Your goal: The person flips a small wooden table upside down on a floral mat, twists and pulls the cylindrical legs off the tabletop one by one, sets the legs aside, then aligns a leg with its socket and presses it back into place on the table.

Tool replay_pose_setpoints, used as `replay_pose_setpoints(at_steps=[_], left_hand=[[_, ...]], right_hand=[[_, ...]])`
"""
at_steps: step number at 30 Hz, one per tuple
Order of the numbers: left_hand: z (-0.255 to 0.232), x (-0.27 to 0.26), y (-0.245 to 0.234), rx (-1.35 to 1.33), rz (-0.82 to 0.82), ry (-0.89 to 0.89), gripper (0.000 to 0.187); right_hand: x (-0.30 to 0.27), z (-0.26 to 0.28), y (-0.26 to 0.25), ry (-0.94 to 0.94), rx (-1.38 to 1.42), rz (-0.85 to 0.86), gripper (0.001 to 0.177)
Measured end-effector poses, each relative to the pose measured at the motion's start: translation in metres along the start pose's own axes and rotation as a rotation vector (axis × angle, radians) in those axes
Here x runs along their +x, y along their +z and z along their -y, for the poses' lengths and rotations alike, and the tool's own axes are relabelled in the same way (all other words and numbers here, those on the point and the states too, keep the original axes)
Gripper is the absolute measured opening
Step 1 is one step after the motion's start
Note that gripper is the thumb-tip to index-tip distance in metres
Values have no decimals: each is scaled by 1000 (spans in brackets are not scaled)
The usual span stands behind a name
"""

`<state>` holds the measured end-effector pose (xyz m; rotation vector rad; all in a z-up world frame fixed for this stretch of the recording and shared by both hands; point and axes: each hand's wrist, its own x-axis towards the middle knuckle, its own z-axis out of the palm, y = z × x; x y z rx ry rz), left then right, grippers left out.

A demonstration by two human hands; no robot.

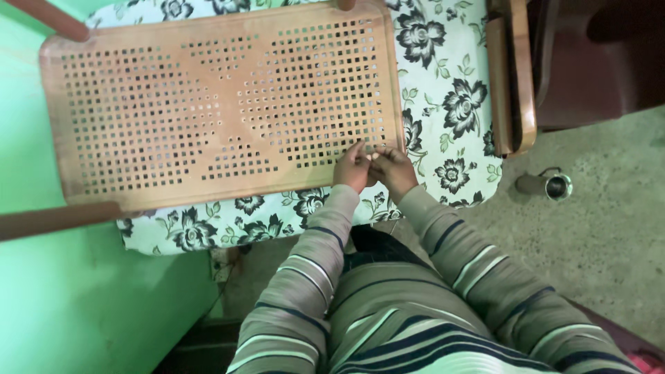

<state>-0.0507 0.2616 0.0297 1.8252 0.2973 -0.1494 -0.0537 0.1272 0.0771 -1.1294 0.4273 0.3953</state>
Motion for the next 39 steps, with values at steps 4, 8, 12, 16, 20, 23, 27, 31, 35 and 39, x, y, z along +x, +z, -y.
replay_pose_setpoints(at_steps=[4,8,12,16,20,23,27,31,35,39], left_hand=[[-3,7,4,77,-64,6,42],[-6,15,12,109,-106,31,41],[-12,20,17,142,-153,33,41],[-19,25,17,92,-143,-24,41],[-27,38,16,96,-155,-17,39],[-34,54,14,116,-140,32,37],[-49,79,4,108,-104,48,38],[-62,114,-9,114,-97,101,44],[-68,146,-24,119,-103,133,44],[-81,178,-40,100,-86,195,44]], right_hand=[[15,13,-1,6,-122,57,25],[26,26,-4,-27,-187,101,23],[39,30,-6,-74,-272,120,19],[53,28,-10,-108,-222,190,20],[65,29,-14,-84,-259,174,21],[74,37,-13,-117,-207,151,22],[87,58,-7,-161,-251,155,23],[107,82,4,-191,-259,123,23],[130,96,22,-190,-242,71,23],[154,113,42,-234,-189,84,24]])
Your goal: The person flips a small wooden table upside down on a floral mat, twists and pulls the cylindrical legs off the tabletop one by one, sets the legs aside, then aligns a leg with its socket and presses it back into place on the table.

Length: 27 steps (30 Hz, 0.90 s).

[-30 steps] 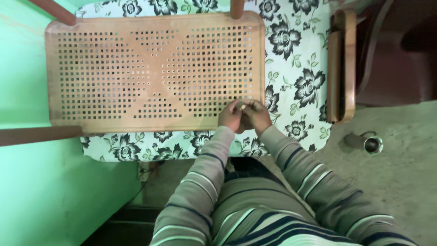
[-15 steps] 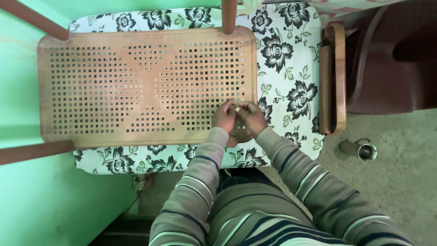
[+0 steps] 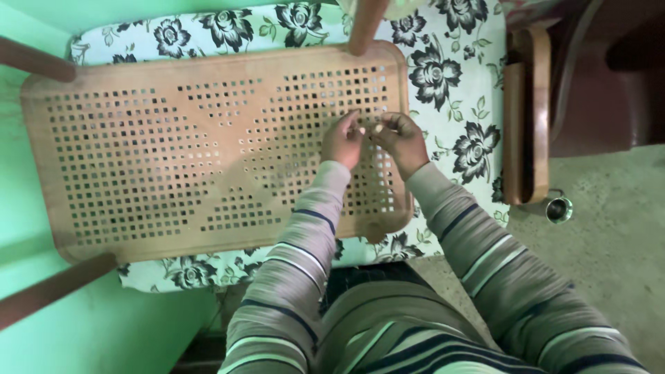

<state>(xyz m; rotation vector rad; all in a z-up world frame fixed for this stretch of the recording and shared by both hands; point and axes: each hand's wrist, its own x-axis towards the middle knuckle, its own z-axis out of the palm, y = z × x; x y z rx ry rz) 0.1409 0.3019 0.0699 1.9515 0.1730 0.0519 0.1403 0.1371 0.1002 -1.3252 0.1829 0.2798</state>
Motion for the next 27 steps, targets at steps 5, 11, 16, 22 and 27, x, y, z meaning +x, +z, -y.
replay_pose_setpoints(at_steps=[5,11,16,22,27], left_hand=[[-10,42,-19,88,25,28,50],[-10,95,-29,225,-40,276,54],[-8,124,-24,386,8,317,64],[-14,146,-13,530,111,111,64],[-27,150,-13,584,120,-19,65]], right_hand=[[41,19,6,-79,-164,-39,29],[93,31,18,-236,-302,-88,34],[112,40,38,-368,-339,-128,57],[125,53,69,-465,-283,-107,65],[126,63,73,-403,-448,-148,51]])
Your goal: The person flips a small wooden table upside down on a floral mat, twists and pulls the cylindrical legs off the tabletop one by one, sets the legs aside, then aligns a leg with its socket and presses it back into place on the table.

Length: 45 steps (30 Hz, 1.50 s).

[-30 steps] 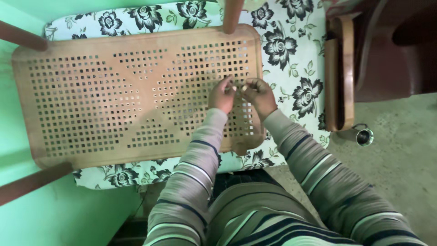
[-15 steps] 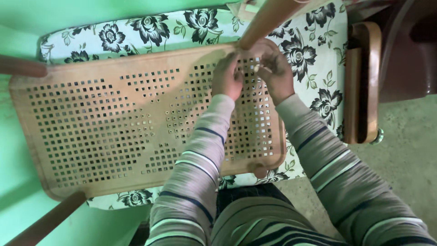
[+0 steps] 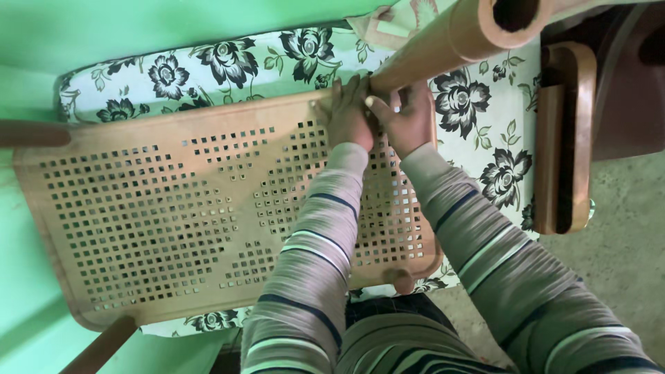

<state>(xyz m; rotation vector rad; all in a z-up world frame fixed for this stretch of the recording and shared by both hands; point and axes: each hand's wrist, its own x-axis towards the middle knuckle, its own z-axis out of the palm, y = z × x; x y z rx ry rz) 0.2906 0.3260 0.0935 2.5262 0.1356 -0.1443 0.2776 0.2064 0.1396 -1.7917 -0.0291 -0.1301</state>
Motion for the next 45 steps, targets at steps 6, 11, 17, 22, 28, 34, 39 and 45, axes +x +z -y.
replay_pose_setpoints(at_steps=[6,11,17,22,28,34,39,45], left_hand=[[-19,8,-8,-19,27,-166,64],[-15,15,3,27,-31,-164,51],[-6,15,21,23,-106,-140,41],[-7,15,19,44,-87,-154,41],[-13,13,4,-1,-45,-161,40],[-18,10,1,12,-33,-173,41],[-16,12,2,7,-96,-152,37],[-2,14,-12,29,-39,-43,55]], right_hand=[[9,-30,32,-131,145,-186,49],[16,-48,45,-41,333,-229,46],[18,-42,44,38,103,-295,38],[24,-32,45,32,105,-297,37],[26,-15,51,22,345,-331,48],[30,-10,36,-12,118,-281,30],[32,-10,16,-96,143,-118,30],[40,-2,5,-327,52,-8,33]])
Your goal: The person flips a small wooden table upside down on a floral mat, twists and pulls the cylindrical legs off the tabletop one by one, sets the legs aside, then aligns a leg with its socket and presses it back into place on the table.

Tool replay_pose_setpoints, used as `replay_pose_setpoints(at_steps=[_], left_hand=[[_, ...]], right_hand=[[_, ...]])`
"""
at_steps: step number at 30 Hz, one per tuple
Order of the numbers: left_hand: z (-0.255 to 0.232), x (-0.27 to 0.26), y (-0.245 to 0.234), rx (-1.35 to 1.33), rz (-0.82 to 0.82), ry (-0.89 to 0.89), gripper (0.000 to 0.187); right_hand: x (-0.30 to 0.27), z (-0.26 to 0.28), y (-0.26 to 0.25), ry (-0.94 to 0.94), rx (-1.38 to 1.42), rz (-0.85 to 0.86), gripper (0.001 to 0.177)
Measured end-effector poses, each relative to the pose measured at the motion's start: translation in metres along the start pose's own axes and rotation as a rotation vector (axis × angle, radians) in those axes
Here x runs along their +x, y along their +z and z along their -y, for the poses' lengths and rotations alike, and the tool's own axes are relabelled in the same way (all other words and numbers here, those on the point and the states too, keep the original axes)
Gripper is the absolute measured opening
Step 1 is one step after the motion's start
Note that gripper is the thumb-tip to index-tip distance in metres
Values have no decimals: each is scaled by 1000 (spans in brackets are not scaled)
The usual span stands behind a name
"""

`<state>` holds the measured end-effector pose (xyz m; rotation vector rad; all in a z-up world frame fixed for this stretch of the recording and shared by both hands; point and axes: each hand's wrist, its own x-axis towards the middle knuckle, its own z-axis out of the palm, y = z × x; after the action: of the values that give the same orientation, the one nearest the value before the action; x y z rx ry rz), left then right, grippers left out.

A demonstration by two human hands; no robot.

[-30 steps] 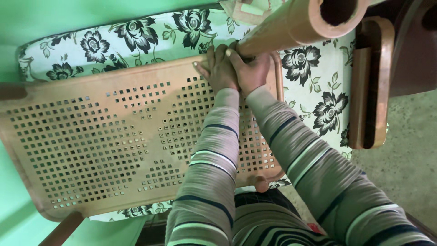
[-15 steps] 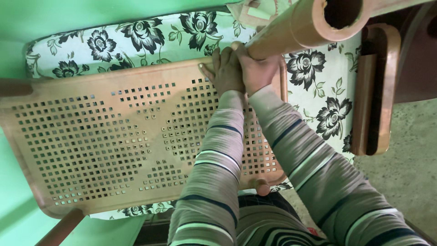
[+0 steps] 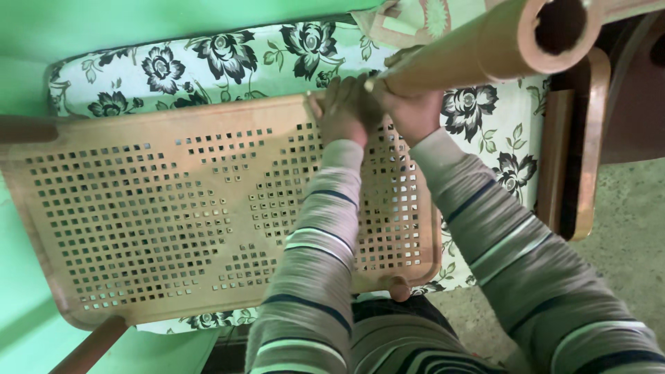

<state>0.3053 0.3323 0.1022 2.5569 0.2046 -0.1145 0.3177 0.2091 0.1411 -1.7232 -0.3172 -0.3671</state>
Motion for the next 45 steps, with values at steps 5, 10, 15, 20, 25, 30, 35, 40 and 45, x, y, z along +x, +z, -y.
replay_pose_setpoints(at_steps=[5,10,15,20,25,30,35,40,45], left_hand=[[10,0,-2,131,110,34,80],[8,0,-5,140,87,58,81],[12,-2,-1,152,68,81,81],[16,-3,4,120,77,82,84],[20,0,5,106,52,111,88],[19,-2,5,126,17,122,82],[14,-4,2,129,39,78,75],[12,-3,1,136,28,85,72],[13,-5,3,154,26,88,76]], right_hand=[[-3,16,-17,-24,98,18,44],[5,30,-16,2,4,1,37],[9,28,-22,28,18,127,25],[31,31,-49,-113,-9,430,49],[41,37,-56,-64,94,541,59],[32,41,-49,-211,-168,451,44],[16,44,-35,-2,50,238,43],[11,44,-34,56,17,217,32],[26,53,-45,39,-49,346,29]])
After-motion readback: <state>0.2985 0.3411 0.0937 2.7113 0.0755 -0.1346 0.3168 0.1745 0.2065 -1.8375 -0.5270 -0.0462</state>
